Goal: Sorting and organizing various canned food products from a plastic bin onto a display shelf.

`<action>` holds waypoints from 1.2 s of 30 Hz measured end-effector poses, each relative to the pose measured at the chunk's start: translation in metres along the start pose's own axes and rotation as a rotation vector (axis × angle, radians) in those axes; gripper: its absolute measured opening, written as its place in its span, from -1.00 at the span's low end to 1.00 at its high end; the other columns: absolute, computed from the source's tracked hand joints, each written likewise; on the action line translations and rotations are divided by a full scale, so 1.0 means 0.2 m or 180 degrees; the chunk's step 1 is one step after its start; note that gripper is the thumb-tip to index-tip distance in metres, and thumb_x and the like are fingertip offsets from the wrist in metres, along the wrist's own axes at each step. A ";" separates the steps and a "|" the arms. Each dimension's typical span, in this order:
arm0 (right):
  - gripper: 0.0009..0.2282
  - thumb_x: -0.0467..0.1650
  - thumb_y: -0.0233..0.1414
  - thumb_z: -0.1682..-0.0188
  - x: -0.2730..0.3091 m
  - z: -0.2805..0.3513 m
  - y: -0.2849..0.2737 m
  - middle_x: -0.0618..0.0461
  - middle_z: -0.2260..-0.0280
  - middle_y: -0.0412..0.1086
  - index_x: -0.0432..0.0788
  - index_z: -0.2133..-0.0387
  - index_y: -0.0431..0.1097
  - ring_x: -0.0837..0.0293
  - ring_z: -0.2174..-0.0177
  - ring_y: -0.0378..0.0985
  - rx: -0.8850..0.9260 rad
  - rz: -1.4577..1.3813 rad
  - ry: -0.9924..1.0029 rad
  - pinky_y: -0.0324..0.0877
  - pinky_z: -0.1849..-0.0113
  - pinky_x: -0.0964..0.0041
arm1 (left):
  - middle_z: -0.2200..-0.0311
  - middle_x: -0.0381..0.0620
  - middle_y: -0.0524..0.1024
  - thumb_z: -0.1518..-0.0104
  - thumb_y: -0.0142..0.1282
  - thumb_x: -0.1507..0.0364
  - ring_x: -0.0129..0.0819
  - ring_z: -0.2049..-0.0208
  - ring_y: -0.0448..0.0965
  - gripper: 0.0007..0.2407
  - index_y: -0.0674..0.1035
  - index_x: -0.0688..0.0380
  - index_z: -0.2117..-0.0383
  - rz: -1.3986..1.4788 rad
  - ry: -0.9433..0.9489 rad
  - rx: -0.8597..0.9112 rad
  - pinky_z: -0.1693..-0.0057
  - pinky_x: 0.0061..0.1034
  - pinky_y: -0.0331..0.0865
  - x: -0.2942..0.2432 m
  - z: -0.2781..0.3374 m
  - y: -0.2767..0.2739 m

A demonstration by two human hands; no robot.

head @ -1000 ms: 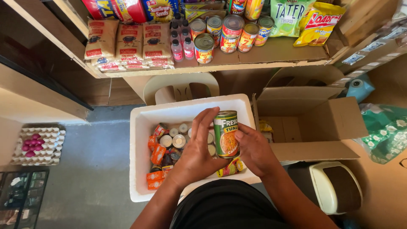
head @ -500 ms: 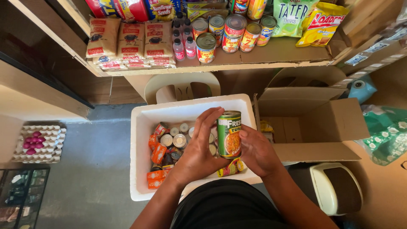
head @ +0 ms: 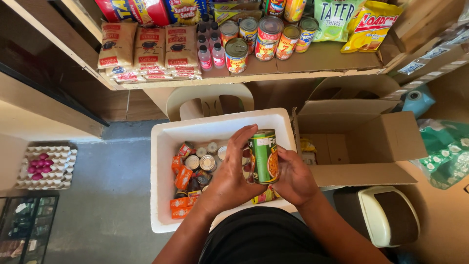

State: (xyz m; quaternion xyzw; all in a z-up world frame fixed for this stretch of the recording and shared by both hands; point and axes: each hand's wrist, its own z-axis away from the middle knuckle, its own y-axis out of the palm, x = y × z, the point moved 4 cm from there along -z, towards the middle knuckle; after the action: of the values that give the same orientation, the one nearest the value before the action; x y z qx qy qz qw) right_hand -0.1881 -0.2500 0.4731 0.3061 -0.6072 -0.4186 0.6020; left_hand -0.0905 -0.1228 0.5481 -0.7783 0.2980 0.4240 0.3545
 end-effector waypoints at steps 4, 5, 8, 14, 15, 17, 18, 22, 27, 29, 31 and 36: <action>-0.53 -0.26 -0.18 -0.17 0.00 -0.01 0.02 -0.32 -0.12 0.34 -0.36 -0.24 0.16 -0.21 -0.02 0.48 -0.0033 0.0095 0.0044 0.38 -0.06 -0.12 | -0.37 0.10 0.15 0.19 0.44 0.59 0.01 -0.30 0.37 -0.12 0.14 0.04 -0.36 -0.0152 -0.0120 0.0027 -0.19 -0.33 0.51 0.00 0.00 0.00; -0.53 -0.29 -0.16 -0.16 0.01 -0.01 0.02 -0.31 -0.14 0.32 -0.34 -0.26 0.14 -0.20 -0.03 0.47 0.0055 0.0085 0.0057 0.38 -0.07 -0.11 | -0.37 0.09 0.16 0.20 0.44 0.59 0.01 -0.31 0.36 -0.11 0.14 0.04 -0.36 -0.0206 -0.0036 -0.0004 -0.21 -0.32 0.49 0.00 0.00 0.00; -0.50 -0.33 -0.09 -0.11 0.02 0.00 0.05 -0.30 -0.17 0.30 -0.35 -0.29 0.09 -0.18 -0.06 0.45 0.0223 0.0180 0.0032 0.38 -0.07 -0.11 | -0.37 0.09 0.16 0.20 0.45 0.59 -0.02 -0.30 0.36 -0.11 0.14 0.05 -0.36 -0.0150 0.0028 -0.0049 -0.22 -0.33 0.47 0.01 0.01 0.00; -0.37 -0.44 0.08 0.04 0.04 0.02 0.07 -0.22 -0.17 0.28 -0.38 -0.32 0.04 -0.14 -0.10 0.42 0.0129 0.0717 0.0035 0.38 -0.09 -0.11 | -0.41 0.06 0.13 0.17 0.47 0.58 -0.15 -0.25 0.40 -0.10 0.12 0.02 -0.37 0.0363 -0.0263 -0.0068 -0.26 -0.33 0.40 0.05 0.01 -0.01; -0.34 -0.45 0.11 0.08 0.05 0.02 0.09 -0.21 -0.16 0.28 -0.36 -0.33 0.04 -0.13 -0.12 0.42 0.0048 0.0901 0.0019 0.37 -0.11 -0.10 | -0.46 0.06 0.06 0.16 0.47 0.58 -0.16 -0.29 0.39 -0.10 0.10 0.02 -0.37 0.0632 -0.0352 -0.0012 -0.25 -0.33 0.39 0.05 0.01 0.00; -0.33 -0.45 0.11 0.08 0.04 0.03 0.07 -0.25 -0.15 0.29 -0.36 -0.34 0.03 -0.13 -0.12 0.41 0.0024 0.0949 0.0023 0.36 -0.12 -0.09 | -0.49 0.07 0.01 0.13 0.47 0.60 -0.14 -0.36 0.33 -0.10 0.08 0.02 -0.38 0.0731 -0.0226 -0.0009 -0.34 -0.30 0.32 0.06 0.02 0.00; -0.32 -0.46 0.12 0.07 0.04 0.04 0.06 -0.29 -0.13 0.30 -0.36 -0.35 0.03 -0.14 -0.12 0.41 0.0004 0.1005 0.0013 0.35 -0.13 -0.08 | -0.51 0.07 -0.03 0.10 0.47 0.63 -0.11 -0.42 0.26 -0.09 0.07 0.03 -0.40 0.0830 -0.0086 0.0002 -0.44 -0.27 0.25 0.07 0.02 0.00; -0.33 -0.46 0.12 0.09 0.05 0.03 0.10 -0.21 -0.17 0.30 -0.38 -0.32 0.03 -0.12 -0.12 0.41 0.0037 0.0895 0.0037 0.37 -0.12 -0.08 | -0.50 0.07 -0.01 0.11 0.46 0.64 -0.10 -0.43 0.25 -0.09 0.08 0.04 -0.40 0.0826 -0.0140 0.0020 -0.43 -0.24 0.25 0.06 0.02 0.00; -0.40 -0.44 0.11 0.01 0.01 0.02 0.01 -0.15 -0.08 0.34 -0.34 -0.32 0.10 -0.02 -0.03 0.44 -0.0458 0.1016 -0.0126 0.35 -0.07 0.06 | -0.39 0.08 0.18 0.21 0.46 0.60 -0.03 -0.34 0.35 -0.14 0.19 0.01 -0.33 0.0071 -0.0004 -0.0074 -0.31 -0.27 0.38 0.02 0.01 0.00; -0.43 -0.47 0.11 0.01 0.02 0.02 0.05 -0.09 -0.09 0.34 -0.32 -0.29 0.12 0.07 -0.06 0.41 -0.0558 0.1625 -0.0337 0.32 -0.09 0.13 | -0.37 0.08 0.20 0.25 0.42 0.62 0.04 -0.33 0.34 -0.15 0.22 0.01 -0.31 -0.0287 0.0011 -0.0014 -0.31 -0.26 0.37 -0.01 0.00 0.01; -0.46 -0.50 0.12 0.01 0.03 0.03 0.08 -0.03 -0.10 0.34 -0.30 -0.27 0.14 0.16 -0.09 0.38 -0.0670 0.2221 -0.0537 0.29 -0.10 0.20 | -0.34 0.09 0.23 0.28 0.38 0.64 0.11 -0.32 0.33 -0.16 0.25 0.01 -0.30 -0.0648 0.0015 0.0047 -0.30 -0.25 0.36 -0.03 0.00 0.03; -0.46 -0.51 0.13 0.01 0.05 0.05 0.09 -0.04 -0.06 0.38 -0.28 -0.28 0.18 0.15 -0.06 0.40 -0.0761 0.2210 -0.0605 0.30 -0.09 0.20 | -0.34 0.11 0.20 0.26 0.32 0.68 0.17 -0.34 0.26 -0.18 0.23 0.06 -0.30 -0.1070 0.0267 0.0018 -0.34 -0.19 0.30 -0.05 0.00 0.04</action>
State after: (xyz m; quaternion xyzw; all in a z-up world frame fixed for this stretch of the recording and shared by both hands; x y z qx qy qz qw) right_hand -0.1958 -0.2483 0.4945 -0.0306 -0.6748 -0.2841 0.6804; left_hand -0.1011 -0.1264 0.5535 -0.8332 0.1794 0.3251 0.4098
